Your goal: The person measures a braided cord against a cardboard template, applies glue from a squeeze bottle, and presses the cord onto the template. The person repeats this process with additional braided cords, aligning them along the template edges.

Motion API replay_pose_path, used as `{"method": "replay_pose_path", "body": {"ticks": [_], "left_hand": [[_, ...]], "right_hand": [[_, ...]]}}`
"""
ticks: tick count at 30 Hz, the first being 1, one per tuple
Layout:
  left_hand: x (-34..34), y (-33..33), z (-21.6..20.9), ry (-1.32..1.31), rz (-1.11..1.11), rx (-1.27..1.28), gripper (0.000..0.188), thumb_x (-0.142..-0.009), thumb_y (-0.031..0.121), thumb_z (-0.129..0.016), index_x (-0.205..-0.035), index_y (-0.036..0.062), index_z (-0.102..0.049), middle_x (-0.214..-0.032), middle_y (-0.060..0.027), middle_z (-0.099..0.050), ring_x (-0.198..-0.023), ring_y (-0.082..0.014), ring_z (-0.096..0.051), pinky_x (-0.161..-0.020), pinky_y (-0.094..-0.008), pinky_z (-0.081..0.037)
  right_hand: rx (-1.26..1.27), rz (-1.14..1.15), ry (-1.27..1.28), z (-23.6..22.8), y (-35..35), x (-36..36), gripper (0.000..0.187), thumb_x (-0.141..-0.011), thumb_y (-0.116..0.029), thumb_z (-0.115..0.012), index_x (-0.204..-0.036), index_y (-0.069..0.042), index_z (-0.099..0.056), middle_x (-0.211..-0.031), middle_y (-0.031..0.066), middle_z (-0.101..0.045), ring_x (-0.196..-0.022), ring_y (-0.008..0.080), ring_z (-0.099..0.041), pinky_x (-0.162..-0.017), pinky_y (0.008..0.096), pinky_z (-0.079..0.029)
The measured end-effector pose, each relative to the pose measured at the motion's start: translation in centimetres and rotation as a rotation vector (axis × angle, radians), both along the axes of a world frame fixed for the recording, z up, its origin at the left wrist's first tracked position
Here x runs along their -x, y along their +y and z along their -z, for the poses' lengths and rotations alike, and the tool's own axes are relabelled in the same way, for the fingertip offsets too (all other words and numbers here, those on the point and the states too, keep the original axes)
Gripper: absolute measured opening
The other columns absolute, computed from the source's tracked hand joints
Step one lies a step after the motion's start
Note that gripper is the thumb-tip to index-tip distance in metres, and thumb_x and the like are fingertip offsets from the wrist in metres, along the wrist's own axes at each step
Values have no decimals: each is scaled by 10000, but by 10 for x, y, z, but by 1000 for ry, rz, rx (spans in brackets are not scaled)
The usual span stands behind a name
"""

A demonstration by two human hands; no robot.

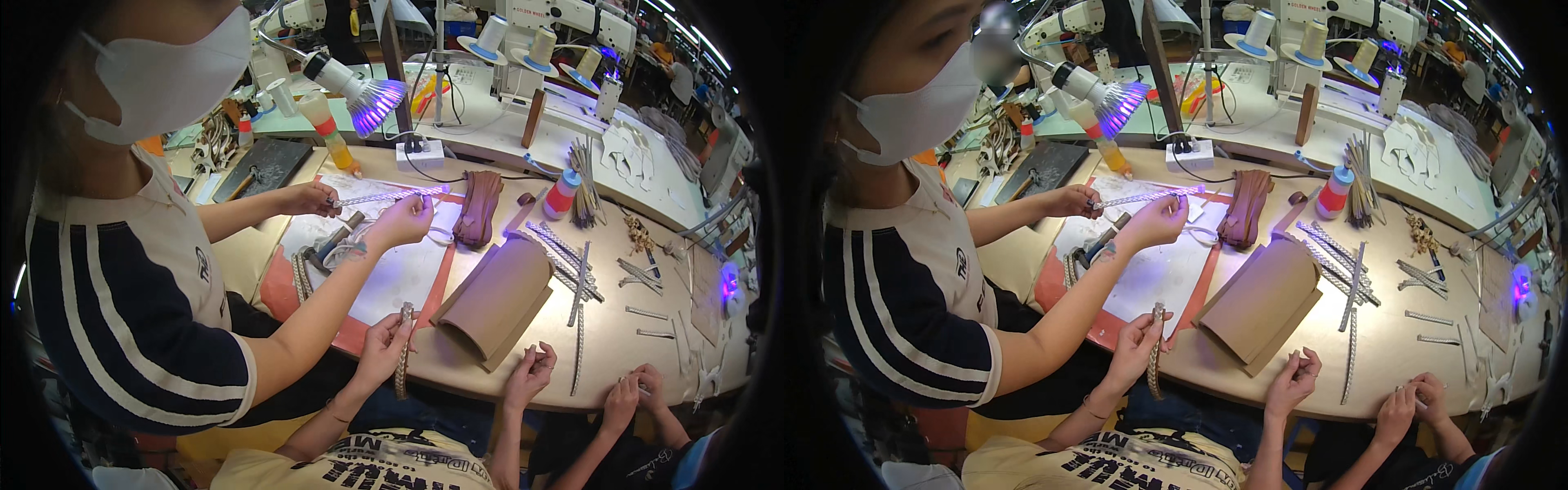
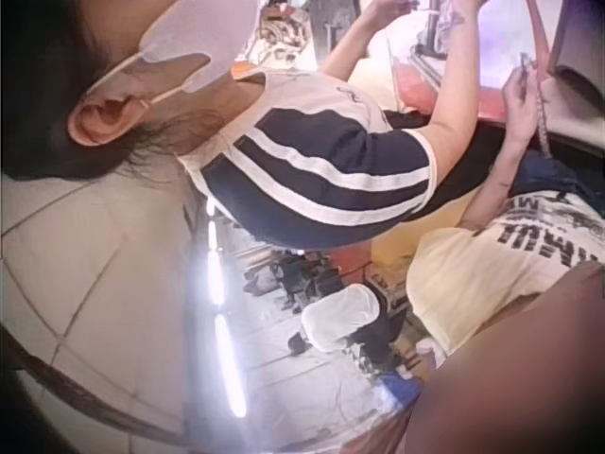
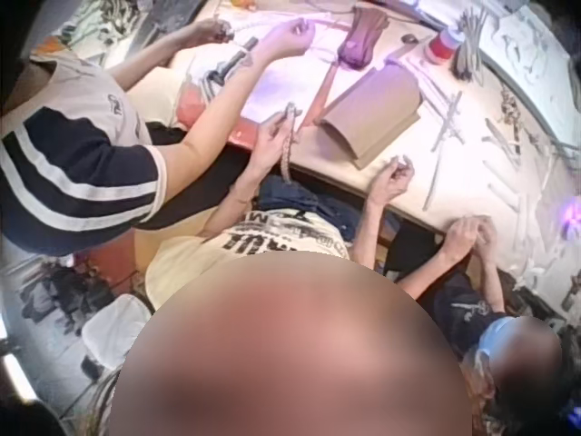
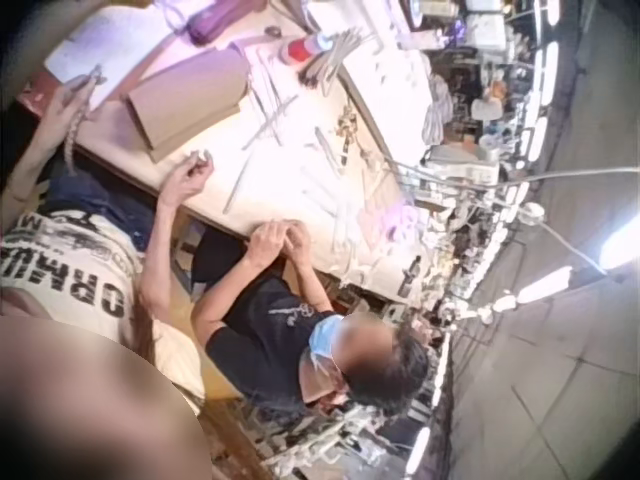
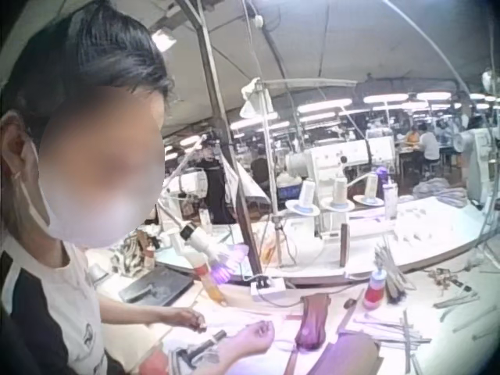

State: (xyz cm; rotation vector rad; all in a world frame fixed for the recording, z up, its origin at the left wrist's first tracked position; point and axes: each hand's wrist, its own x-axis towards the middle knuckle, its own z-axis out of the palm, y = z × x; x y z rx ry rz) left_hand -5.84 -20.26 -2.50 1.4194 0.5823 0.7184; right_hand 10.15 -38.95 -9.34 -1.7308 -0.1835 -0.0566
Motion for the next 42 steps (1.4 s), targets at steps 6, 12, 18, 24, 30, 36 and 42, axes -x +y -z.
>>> {"method": "replay_pose_path", "body": {"ticks": [6, 12, 18, 24, 30, 36, 42], "left_hand": [[2, -3, -2, -33, 8, 42, 260, -995, 201, -517, -1184, 42, -597, -678, 31, -575, -508, -19, -439, -457, -182, -365], [2, -4, -5, -59, 7, 70, 246, -992, 183, -516, -1170, 34, -599, -667, 49, -528, -528, -20, -444, -483, -196, -414], [-2, -3, -3, -76, -19, 25, 253, -990, 184, -518, -1165, 22, -602, -691, 50, -510, -564, -26, -455, -545, -224, -498], [-4, -3, -11, -58, -4, 83, 254, -985, 190, -532, -1154, 16, -606, -706, 53, -512, -571, -26, -457, -550, -221, -503], [-7, -6, -16, -67, 1, 131, 254, -978, 172, -547, -1160, 2, -596, -751, 35, -567, -601, -21, -491, -547, -209, -494], [-13, -16, -28, -97, 24, 145, 285, -978, 154, -545, -1212, -8, -562, -811, 24, -582, -663, -26, -517, -595, -201, -482], [-22, -24, -44, -71, 25, 63, 389, -959, 69, -550, -1327, -20, -462, -966, -28, -629, -696, -53, -539, -626, -204, -481]], "right_hand": [[6, 24, -68, 7, -2, -1, 209, -998, -170, -491, -1149, -28, -519, -660, -32, -393, -580, 40, -387, -537, 215, -331], [-34, 7, -6, 6, 0, 2, 307, -1013, -206, -475, -1268, -38, -506, -641, -69, -352, -556, 18, -304, -487, 203, -240], [-43, 28, -29, 5, 1, 4, 277, -1022, -236, -464, -1109, -7, -593, -645, -79, -347, -527, 17, -259, -464, 219, -218], [-19, -4, -82, 26, -8, 2, 454, -1034, -327, -422, -675, -49, -425, -583, -41, -350, -501, 41, -262, -459, 235, -219], [-202, -95, -60, 40, -18, -3, 512, -1019, -412, -418, -627, -91, -343, -548, -36, -332, -487, 45, -279, -443, 233, -222], [-191, 75, 46, -7, -5, 1, 429, -1020, -309, -468, -659, -83, -422, -568, -29, -373, -493, 42, -303, -457, 208, -264], [-156, -72, -56, -75, 24, 23, 145, -980, -133, -533, -939, -11, -597, -750, -4, -508, -627, 36, -397, -562, 186, -327]]}}
